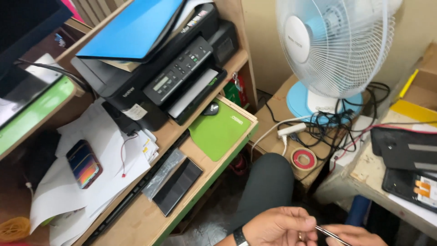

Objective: The person uses a screwdriver to remove screws from a black electronic device, likely a smartphone, and then uses tweezers to manipulate internal components. The person works on the device on a cluttered workbench, handling the back cover and internal parts.

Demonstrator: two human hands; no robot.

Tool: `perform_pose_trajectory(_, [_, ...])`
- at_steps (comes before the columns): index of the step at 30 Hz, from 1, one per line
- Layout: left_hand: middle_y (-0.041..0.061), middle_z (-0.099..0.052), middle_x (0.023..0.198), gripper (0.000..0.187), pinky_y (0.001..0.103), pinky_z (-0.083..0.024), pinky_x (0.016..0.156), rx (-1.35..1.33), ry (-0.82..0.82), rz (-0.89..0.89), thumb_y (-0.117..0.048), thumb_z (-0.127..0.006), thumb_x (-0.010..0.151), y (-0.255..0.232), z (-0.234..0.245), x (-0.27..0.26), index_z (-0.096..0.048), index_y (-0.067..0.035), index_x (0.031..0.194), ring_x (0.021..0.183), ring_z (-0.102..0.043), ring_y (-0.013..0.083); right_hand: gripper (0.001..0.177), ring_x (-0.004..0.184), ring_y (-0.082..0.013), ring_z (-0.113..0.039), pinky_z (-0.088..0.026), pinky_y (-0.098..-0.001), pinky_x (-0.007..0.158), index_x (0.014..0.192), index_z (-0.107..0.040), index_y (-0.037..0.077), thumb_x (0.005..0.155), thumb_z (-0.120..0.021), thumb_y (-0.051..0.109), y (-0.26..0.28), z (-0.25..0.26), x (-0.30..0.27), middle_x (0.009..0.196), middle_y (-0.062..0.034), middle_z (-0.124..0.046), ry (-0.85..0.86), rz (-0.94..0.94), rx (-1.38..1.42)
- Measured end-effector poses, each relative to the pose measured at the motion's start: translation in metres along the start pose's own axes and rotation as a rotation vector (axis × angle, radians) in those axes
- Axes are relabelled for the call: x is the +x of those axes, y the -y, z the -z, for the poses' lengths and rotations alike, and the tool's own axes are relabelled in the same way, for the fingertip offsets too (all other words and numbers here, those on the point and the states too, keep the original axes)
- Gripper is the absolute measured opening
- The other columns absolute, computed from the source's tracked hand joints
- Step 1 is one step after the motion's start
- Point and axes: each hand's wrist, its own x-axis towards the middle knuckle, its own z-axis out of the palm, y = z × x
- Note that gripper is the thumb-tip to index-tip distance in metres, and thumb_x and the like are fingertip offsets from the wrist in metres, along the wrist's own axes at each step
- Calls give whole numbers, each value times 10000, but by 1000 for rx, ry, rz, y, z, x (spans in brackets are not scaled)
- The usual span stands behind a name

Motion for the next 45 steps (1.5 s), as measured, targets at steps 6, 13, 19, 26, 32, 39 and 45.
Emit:
perform_pose_trajectory(6, [138, -869, 1060, 55, 248, -689, 887, 69, -20, 33, -73, -865, 1174, -1, -8, 15, -817, -70, 1146, 915, -857, 188, 622, 1252, -131, -979, -666, -317, 1088, 1426, -981, 167, 1003, -724, 545, 47, 51, 8, 1362, -33, -1046, 181, -13, -1176])
perform_pose_trajectory(13, [116, -878, 1090, 42, 229, -707, 869, 101, 154, 87, -63, -868, 1176, 16, -11, 48, -835, -37, 1186, 950, -867, 177, 470, 1282, -249, -936, -621, -362, 1190, 1359, -1054, -77, 932, -953, 92, 34, 96, -30, 1375, -207, -1063, -453, -78, -977])
perform_pose_trajectory(19, [181, -856, 1039, 124, 242, -745, 764, 211, 256, 105, -60, -892, 1143, 43, -28, 82, -782, -31, 1094, 904, -879, 265, 584, 1178, -197, -942, -663, -334, 1130, 1544, -755, 24, 1026, -870, 268, 20, 83, -153, 1291, -116, -1014, -438, 197, -1313])
perform_pose_trajectory(26, [148, -837, 979, 165, 225, -714, 649, 346, 250, 175, -144, -904, 1075, 67, -69, 117, -760, -65, 1061, 855, -865, 244, 242, 749, -105, -765, -574, -201, 756, 1167, -871, 75, 926, -858, 52, -3, -238, -183, 971, -78, -833, -1043, 1286, -1505])
perform_pose_trajectory(32, [107, -800, 876, 223, 235, -667, 665, 544, 231, 183, -283, -867, 1088, 76, -96, 153, -752, -100, 1030, 825, -822, 179, 268, 825, -159, -739, -555, -256, 743, 1229, -878, 80, 991, -812, -22, 1, -225, -199, 985, -97, -773, -1217, 1170, -1424])
perform_pose_trajectory(39, [229, -788, 1094, 475, 564, -674, 766, 1691, 173, -666, -467, -820, 1029, 36, -142, 205, -803, -36, 1227, 998, -820, 491, 161, 769, -332, -735, -570, -422, 737, 1097, -899, 31, 974, -919, -70, 69, -133, -209, 857, -144, -736, -1370, 1356, -1474])
perform_pose_trajectory(45, [114, -725, 1202, 539, 455, -640, 983, 1971, 380, -1072, -324, -888, 919, 28, -144, 299, -762, -83, 1384, 1169, -752, 348, 181, 895, -341, -785, -578, -421, 813, 1140, -923, 78, 1018, -901, -54, 122, -104, -191, 904, -168, -770, -1364, 1324, -1426])
